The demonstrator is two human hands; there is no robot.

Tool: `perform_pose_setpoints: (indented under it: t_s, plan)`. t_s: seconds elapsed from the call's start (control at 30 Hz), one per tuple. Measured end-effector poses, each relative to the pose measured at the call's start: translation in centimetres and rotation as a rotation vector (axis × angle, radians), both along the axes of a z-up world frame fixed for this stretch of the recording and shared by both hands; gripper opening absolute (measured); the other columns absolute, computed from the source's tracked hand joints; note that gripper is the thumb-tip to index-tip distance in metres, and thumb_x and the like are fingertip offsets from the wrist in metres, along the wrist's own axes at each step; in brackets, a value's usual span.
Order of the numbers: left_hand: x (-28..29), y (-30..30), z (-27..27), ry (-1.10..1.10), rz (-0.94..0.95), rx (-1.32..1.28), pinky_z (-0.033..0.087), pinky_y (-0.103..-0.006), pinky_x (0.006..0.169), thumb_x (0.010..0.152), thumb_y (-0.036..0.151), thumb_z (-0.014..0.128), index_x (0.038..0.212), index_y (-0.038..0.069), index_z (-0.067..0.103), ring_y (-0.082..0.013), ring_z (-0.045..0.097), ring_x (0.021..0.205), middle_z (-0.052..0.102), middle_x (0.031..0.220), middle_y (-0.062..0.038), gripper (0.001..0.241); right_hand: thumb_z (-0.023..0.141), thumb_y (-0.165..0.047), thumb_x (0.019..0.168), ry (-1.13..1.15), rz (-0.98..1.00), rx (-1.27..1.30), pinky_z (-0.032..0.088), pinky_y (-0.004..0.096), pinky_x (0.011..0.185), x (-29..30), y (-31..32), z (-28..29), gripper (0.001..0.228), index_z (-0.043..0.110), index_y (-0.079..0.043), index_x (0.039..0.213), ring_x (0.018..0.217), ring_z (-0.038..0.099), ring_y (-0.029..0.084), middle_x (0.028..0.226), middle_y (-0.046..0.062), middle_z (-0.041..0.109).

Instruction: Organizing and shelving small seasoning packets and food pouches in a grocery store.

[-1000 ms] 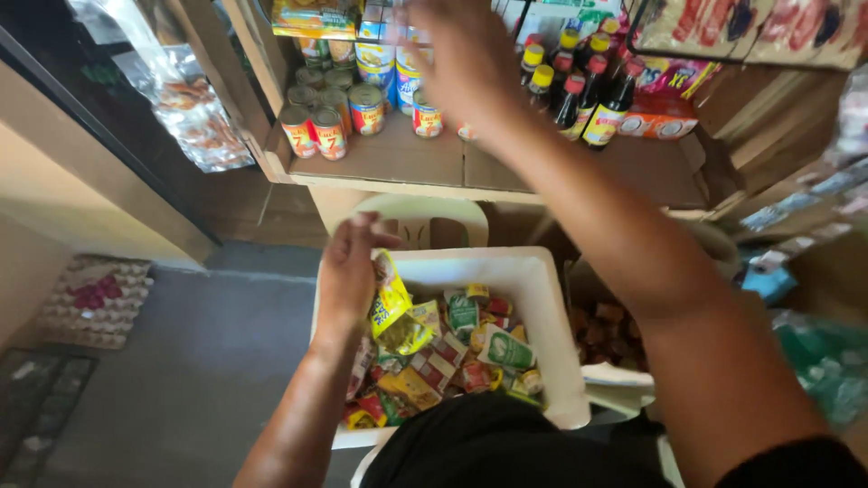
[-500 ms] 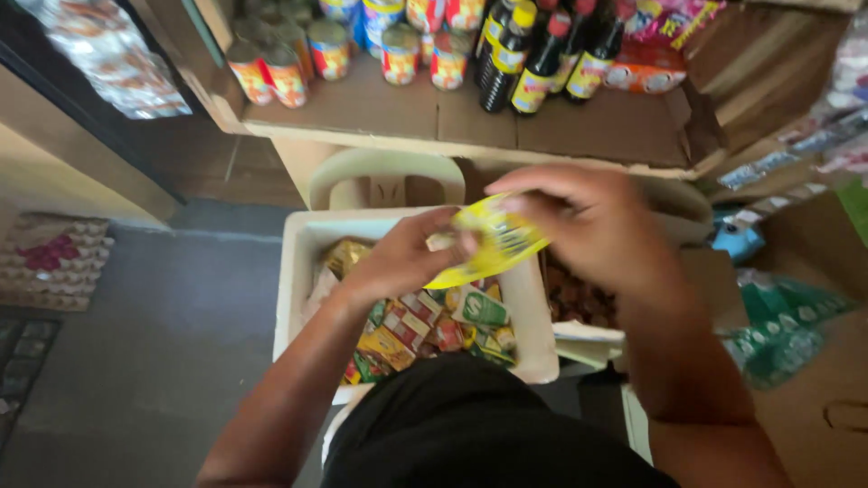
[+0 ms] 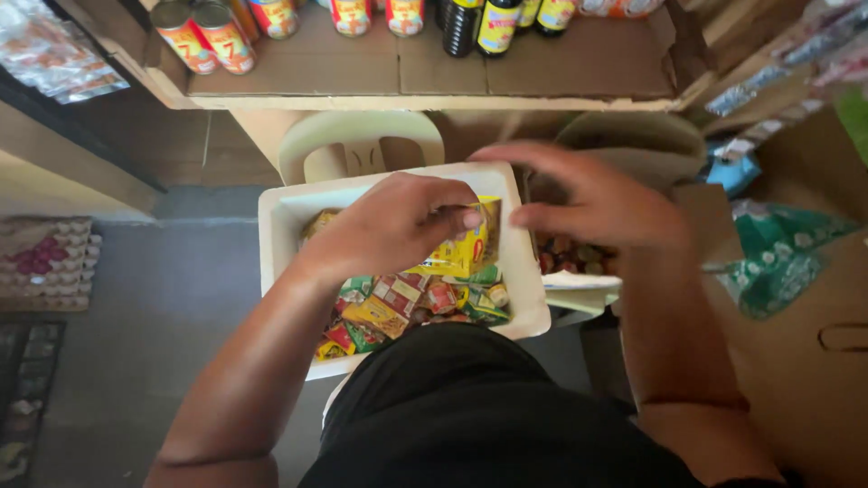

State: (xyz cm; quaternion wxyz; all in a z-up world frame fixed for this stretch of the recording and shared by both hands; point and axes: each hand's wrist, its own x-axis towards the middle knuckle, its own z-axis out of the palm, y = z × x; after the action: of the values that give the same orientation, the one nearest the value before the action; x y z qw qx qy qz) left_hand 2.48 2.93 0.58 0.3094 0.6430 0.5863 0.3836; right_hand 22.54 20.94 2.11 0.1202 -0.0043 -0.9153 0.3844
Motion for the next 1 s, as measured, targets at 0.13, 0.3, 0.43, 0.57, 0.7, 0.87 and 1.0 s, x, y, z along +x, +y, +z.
perform_pose_setpoints:
  t_s: [0.13,0.3,0.43,0.57,0.7,0.87,1.0]
  plan:
    - [0.2,-0.4,1.0,0.21,0.0,0.159,0.049,-0.0483,0.069,0.099,0.025,0.063,0.112,0.008,0.071,-0.0398,0.065,0.083,0.069,0.083,-0.018,0.023,0.075,-0.037,0.086,-0.316,-0.022,-0.183,0.059,0.03,0.068,-2.3,-2.2,-1.6,0.054,0.066,-0.01,0.131,0.077,0.074,0.012,0.098,0.005,0.078]
    - [-0.8,-1.8,0.4,0.284,0.07,0.112,0.049,-0.0497,0.074,0.097,0.027,0.062,0.105,0.009,0.071,-0.0394,0.066,0.086,0.07,0.085,-0.017,0.021,0.078,-0.035,0.091,-0.171,-0.058,-0.056,0.051,0.031,0.056,-3.0,-3.1,-2.1,0.033,0.073,-0.006,0.107,0.064,0.061,0.013,0.08,0.006,0.067]
    - [-1.5,-2.3,0.0,0.263,0.067,0.144,0.049,-0.0489,0.075,0.093,0.031,0.069,0.102,0.007,0.07,-0.0384,0.067,0.087,0.07,0.086,-0.016,0.026,0.076,-0.033,0.089,-0.275,-0.062,-0.098,0.048,0.029,0.051,-3.2,-3.3,-0.4,0.027,0.074,-0.008,0.096,0.056,0.059,0.011,0.068,0.003,0.067]
    - [-1.6,-2.4,0.6,0.268,0.073,0.05,0.05,-0.0484,0.074,0.093,0.03,0.07,0.096,0.007,0.072,-0.0374,0.067,0.084,0.071,0.081,-0.015,0.023,0.079,-0.032,0.088,-0.256,-0.002,0.01,0.045,0.032,0.051,-3.7,-3.3,-0.5,0.027,0.073,-0.006,0.089,0.054,0.056,0.013,0.064,0.006,0.061]
    - [-1.2,-2.6,1.0,0.247,0.09,0.04,0.052,-0.0476,0.074,0.09,0.024,0.069,0.094,0.009,0.074,-0.0367,0.069,0.085,0.073,0.082,-0.015,0.016,0.078,-0.033,0.085,-0.257,0.058,0.034,0.048,0.034,0.051,-4.4,-3.4,-0.4,0.029,0.068,-0.006,0.091,0.054,0.06,0.018,0.067,0.008,0.064]
    - [-1.0,-2.9,1.1,0.264,0.086,0.007,0.051,-0.048,0.073,0.09,0.022,0.067,0.095,0.01,0.074,-0.036,0.069,0.084,0.074,0.082,-0.013,0.014,0.075,-0.035,0.089,-0.309,0.096,0.099,0.048,0.038,0.052,-4.8,-3.7,-0.3,0.029,0.07,-0.007,0.09,0.052,0.059,0.027,0.063,0.012,0.062]
    - [-0.8,-2.8,1.7,0.316,0.104,-0.054,0.05,-0.0484,0.071,0.089,0.034,0.07,0.095,0.014,0.076,-0.0347,0.069,0.082,0.074,0.08,-0.011,0.022,0.073,-0.033,0.092,-0.225,0.148,0.118,0.045,0.038,0.051,-4.8,-3.5,-0.9,0.024,0.071,-0.009,0.09,0.052,0.054,0.027,0.062,0.014,0.058]
